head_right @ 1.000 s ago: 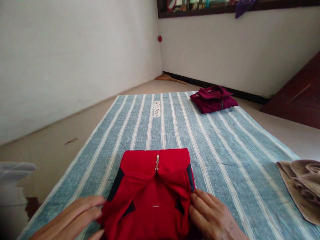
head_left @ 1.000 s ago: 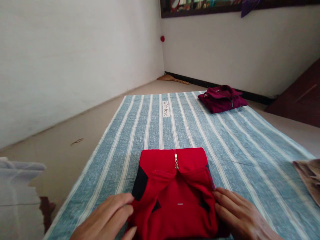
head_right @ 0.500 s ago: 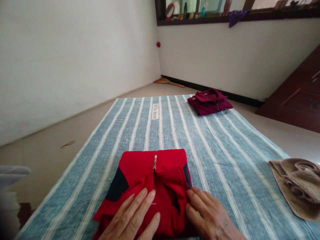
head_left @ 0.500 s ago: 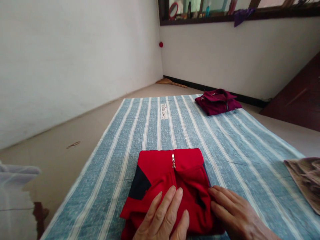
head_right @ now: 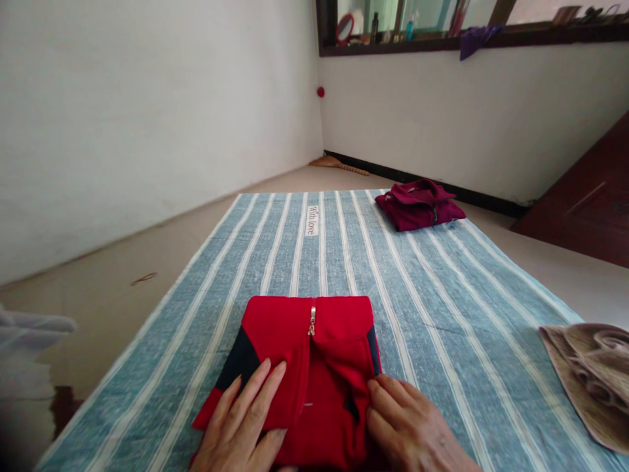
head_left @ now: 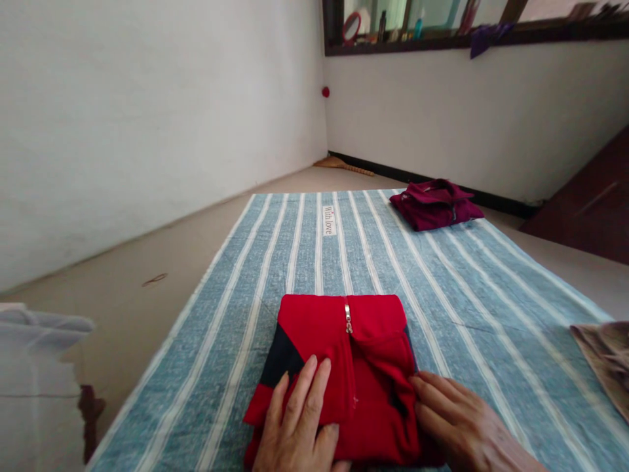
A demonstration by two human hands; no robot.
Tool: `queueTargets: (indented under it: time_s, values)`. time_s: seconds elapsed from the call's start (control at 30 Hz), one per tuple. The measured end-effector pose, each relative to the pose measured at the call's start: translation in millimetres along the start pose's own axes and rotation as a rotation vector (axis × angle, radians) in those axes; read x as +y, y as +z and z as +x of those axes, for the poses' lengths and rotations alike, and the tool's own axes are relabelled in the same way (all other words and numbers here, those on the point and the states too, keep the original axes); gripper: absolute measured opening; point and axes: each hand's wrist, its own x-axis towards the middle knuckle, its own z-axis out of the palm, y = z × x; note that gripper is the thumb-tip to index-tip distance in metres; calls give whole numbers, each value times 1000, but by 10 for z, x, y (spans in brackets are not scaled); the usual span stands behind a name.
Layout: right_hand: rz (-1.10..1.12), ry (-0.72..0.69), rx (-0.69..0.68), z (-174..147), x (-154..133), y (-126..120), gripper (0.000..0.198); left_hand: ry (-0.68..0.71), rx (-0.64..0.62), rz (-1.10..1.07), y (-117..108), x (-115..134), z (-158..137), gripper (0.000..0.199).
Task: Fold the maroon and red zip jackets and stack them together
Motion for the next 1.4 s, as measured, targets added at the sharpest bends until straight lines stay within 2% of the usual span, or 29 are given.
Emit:
queueTargets:
  time_s: [0.1, 0.2, 0.27, 0.4, 0.47, 0.57, 0.63, 0.73, 0.8, 0.83, 0.93, 1.0, 1.07, 1.1, 1.17, 1.2, 1.3, 1.37, 1.4]
  values:
    - [-74, 47, 110, 96, -62, -103, 42, -11, -6, -9, -8, 15, 13, 18]
    - [-181, -29, 264, 231, -236, -107, 37, -2, -1, -26, -9, 10, 16, 18]
    - [-196, -94, 294, 320, -378, -4, 37, -6, -4, -37, -15, 8, 15, 18]
    - [-193, -34, 361, 415, -555, 311, 42, -34, -28, -43, -85, 16, 52, 12]
    - [-175, -33, 342, 433, -554, 376, 40, -29, -62, -45, -153, 5, 95, 9]
    - [-104, -64, 265, 466, -496, 280, 38, -5, -84, -51, -255, -51, 172, 13]
    - [-75, -88, 252, 485, -467, 166, 40, 25, -33, -74, -302, -112, 228, 22]
    - [-92, -117, 302, 469, -470, 102, 41, 16, 108, -154, -341, -230, 333, 32]
    - [-102, -109, 316, 423, -491, 165, 42, -99, 149, -273, -358, -322, 424, 30]
    - [-109, -98, 318, 393, -500, 216, 41, -200, 125, -368, -364, -372, 470, 27]
    - [-144, -77, 295, 314, -518, 368, 37, -605, -56, -805, -368, -513, 574, 22]
    - [-161, -66, 297, 288, -523, 424, 35, -845, -130, -1094, -344, -583, 585, 23]
    - [-164, -56, 317, 286, -528, 443, 36, -983, -137, -1233, -292, -623, 550, 25]
    - [-165, -43, 337, 292, -532, 445, 38, -1001, -129, -1223, -258, -631, 522, 25]
    - [-172, -28, 368, 311, -541, 444, 41, -933, -81, -1044, -190, -622, 465, 24]
    - [-177, -27, 375, 321, -545, 443, 42, -843, -26, -894, -163, -606, 442, 22]
    - [-187, -34, 367, 341, -549, 440, 43, -437, 227, -384, -148, -519, 421, 18]
    - [-175, -36, 363, 342, -545, 435, 43, -190, 343, -169, -180, -449, 446, 19]
    - [-166, -36, 365, 339, -542, 432, 43, -104, 359, -114, -194, -422, 468, 20]
